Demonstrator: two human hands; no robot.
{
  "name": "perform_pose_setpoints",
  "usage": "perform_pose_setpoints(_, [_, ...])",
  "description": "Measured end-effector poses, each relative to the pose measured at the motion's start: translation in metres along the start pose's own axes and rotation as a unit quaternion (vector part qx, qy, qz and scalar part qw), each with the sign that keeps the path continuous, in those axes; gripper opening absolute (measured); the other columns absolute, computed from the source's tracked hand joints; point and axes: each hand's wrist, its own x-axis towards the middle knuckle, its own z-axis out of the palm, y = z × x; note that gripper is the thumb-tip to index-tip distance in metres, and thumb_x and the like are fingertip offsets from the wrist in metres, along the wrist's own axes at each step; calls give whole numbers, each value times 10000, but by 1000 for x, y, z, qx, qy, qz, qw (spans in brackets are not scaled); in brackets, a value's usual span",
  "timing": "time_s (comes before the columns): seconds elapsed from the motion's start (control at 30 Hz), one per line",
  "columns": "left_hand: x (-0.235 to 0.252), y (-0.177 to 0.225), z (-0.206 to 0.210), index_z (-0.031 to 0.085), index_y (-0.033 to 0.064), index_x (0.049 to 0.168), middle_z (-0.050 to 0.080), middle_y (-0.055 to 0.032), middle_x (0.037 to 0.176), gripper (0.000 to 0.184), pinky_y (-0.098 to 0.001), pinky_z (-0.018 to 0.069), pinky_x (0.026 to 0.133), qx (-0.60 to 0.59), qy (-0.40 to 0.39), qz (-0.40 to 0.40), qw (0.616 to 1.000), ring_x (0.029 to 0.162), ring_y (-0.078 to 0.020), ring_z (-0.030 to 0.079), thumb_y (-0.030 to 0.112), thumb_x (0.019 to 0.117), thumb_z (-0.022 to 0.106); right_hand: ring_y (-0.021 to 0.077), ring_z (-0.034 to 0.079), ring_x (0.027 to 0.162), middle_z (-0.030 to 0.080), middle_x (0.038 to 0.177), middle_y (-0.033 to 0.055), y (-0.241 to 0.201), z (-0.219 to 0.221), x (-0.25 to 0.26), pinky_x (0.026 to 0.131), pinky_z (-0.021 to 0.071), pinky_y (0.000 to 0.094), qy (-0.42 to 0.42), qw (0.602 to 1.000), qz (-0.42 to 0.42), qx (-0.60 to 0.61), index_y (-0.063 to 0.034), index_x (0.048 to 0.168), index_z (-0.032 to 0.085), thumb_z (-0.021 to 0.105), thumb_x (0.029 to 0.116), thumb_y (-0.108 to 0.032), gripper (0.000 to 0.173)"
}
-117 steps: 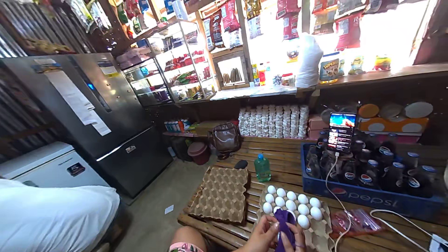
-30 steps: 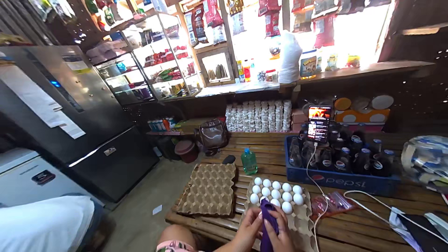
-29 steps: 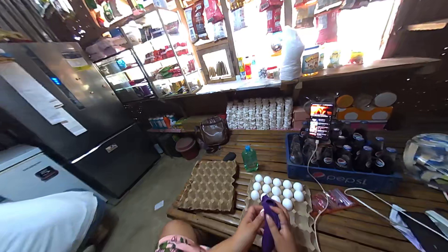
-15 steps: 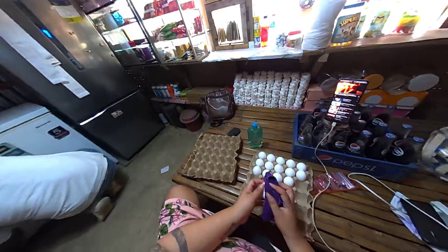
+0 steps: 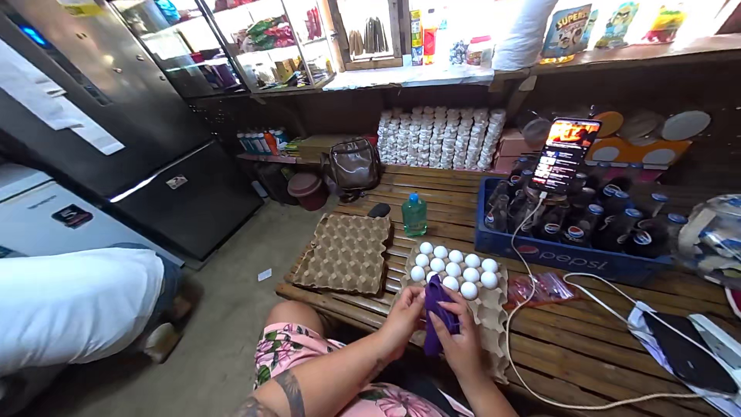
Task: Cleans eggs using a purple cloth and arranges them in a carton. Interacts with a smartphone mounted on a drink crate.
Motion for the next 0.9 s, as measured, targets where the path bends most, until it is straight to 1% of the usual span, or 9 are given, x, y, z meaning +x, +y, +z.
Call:
perform_pose_setpoints(0.07, [-3,-2,0,447,32,1316,666,-81,1066,308,-358,599,794,11,-29,-7,999,909,-168,696,232,1082,455,175,576,1284,628,1341,128,-1,-2,3,1067,495,333,10,1000,19,20,-77,1095,655,694,943,-331,299])
perform_pose_setpoints(0.2, [-7,1,4,456,10,1351,604,-114,1222,392,-368,599,804,56,-71,3,996,963,-183,682,202,1027,568,169,575,1242,599,1322,137,-10,-7,13,1029,509,314,79,969,195,129,14,1131,616,641,933,-181,280])
perform_pose_setpoints(0.3, [-7,5,6,457,18,1365,603,-111,1210,388,-354,593,782,51,-64,13,997,955,-178,673,219,1042,532,120,671,1009,658,1144,92,-19,-6,17,879,581,281,108,939,281,166,7,1222,574,599,976,-160,298])
perform_pose_setpoints(0.37, [-5,6,6,445,31,1365,646,-98,1129,364,-343,597,759,18,-43,8,999,906,-174,689,244,1072,477,115,683,973,665,1112,86,-19,-3,13,853,594,281,97,947,261,161,4,1210,577,614,966,-165,300])
perform_pose_setpoints(0.47, [-2,4,5,425,59,1376,682,-103,1065,351,-345,603,720,-22,0,0,1000,852,-187,709,271,1095,423,133,571,1209,620,1249,93,-12,-1,3,1018,502,296,43,988,128,81,-37,1116,664,709,903,-260,311])
perform_pose_setpoints(0.53, [-4,1,4,436,66,1355,672,-81,1052,340,-330,596,706,1,9,6,1000,840,-163,700,282,1092,432,122,543,1253,601,1273,72,-11,0,3,1040,488,273,21,996,75,35,-115,1076,708,735,890,-331,286])
perform_pose_setpoints(0.63, [-8,-3,4,468,61,1312,658,-52,1054,326,-300,566,702,54,-32,16,998,854,-126,671,269,1062,493,132,561,1223,614,1252,94,-9,-4,6,1023,493,279,36,993,102,51,-62,1089,685,715,898,-288,297])
perform_pose_setpoints(0.77, [-9,0,7,482,30,1346,636,-87,1172,394,-317,581,730,68,-58,18,996,907,-148,675,211,1012,591,114,638,1096,629,1202,98,-14,-9,13,939,557,272,75,964,218,130,9,1219,576,631,946,-174,333])
perform_pose_setpoints(0.9, [-4,4,9,433,29,1386,671,-105,1106,382,-338,606,705,40,11,31,999,855,-177,704,225,1064,490,170,588,1205,600,1272,179,-12,-7,4,1020,514,330,33,981,164,96,65,1203,590,676,929,-200,391])
